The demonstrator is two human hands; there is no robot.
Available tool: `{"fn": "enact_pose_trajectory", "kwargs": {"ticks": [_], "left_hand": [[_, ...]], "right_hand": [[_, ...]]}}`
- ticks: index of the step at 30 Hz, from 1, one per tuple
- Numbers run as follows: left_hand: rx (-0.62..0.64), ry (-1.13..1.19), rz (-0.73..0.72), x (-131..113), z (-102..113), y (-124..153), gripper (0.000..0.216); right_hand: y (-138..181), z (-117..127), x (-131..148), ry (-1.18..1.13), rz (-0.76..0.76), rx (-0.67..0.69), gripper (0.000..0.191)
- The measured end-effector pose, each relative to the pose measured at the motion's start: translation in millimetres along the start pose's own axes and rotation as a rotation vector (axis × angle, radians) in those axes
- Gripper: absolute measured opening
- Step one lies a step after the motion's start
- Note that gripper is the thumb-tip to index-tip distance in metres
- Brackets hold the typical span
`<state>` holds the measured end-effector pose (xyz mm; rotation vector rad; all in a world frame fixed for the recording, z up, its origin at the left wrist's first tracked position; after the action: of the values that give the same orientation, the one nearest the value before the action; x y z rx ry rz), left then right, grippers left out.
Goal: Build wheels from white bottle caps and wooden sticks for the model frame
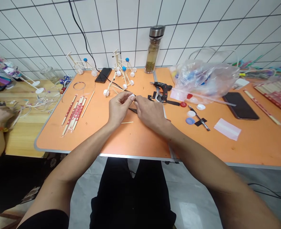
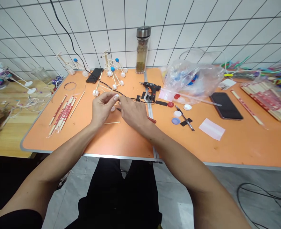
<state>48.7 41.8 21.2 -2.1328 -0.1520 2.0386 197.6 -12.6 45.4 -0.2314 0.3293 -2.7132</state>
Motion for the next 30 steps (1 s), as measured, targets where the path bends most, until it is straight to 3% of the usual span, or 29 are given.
{"fn": "enact_pose_trajectory", "kwargs": {"ticks": [7,11,13,15,18,21,23,26,28,30], "left_hand": [[-0.014,0.054,0.053,10.7,1.3,-3.8,0.036],[-0.022,0.115,0.059,13.1,-0.4,1.3,0.036],[-0.024,0.155,0.050,10.7,-1.3,4.1,0.040],[-0.003,0.192,0.048,6.1,-3.0,5.5,0.044],[0.062,0.244,0.048,-3.7,-6.2,5.8,0.048],[0.084,0.265,0.048,-9.0,-6.1,6.0,0.048],[0.053,0.260,0.058,-5.2,-4.0,6.2,0.047],[-0.002,0.258,0.122,11.0,-2.1,6.4,0.045],[-0.024,0.262,0.178,21.9,-1.9,6.6,0.044],[-0.020,0.260,0.194,25.2,-2.6,6.9,0.045]], "right_hand": [[0.0,-0.2,9.1,0.108,0.006,0.029,0.043],[-0.5,1.2,7.2,-0.006,-0.022,-0.016,0.040],[-2.3,4.7,2.5,-0.283,-0.039,-0.084,0.030],[-5.7,5.0,-4.7,-0.707,-0.059,-0.101,0.025],[-10.7,-0.8,-5.9,-1.262,-0.037,0.093,0.029],[-10.1,-5.5,0.9,-1.558,-0.003,0.267,0.026],[-10.2,-7.8,-1.5,-1.426,-0.021,0.156,0.026],[-4.9,-1.4,-4.0,-0.713,-0.037,-0.091,0.022],[-0.6,-0.1,0.2,-0.329,-0.051,-0.091,0.024],[-0.3,-2.4,-2.0,-0.336,-0.068,-0.059,0.027]]}}
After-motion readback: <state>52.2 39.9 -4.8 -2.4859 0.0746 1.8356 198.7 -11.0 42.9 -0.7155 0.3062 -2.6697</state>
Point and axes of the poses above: each hand's wrist, its own y-axis away from the middle knuckle, its own z-axis out of the back of the hand, x = y × z, the point moved 7 cm from there along -y, towards the middle knuckle, and after that the axes turned 12 degrees about z, right-handed, at the moved point
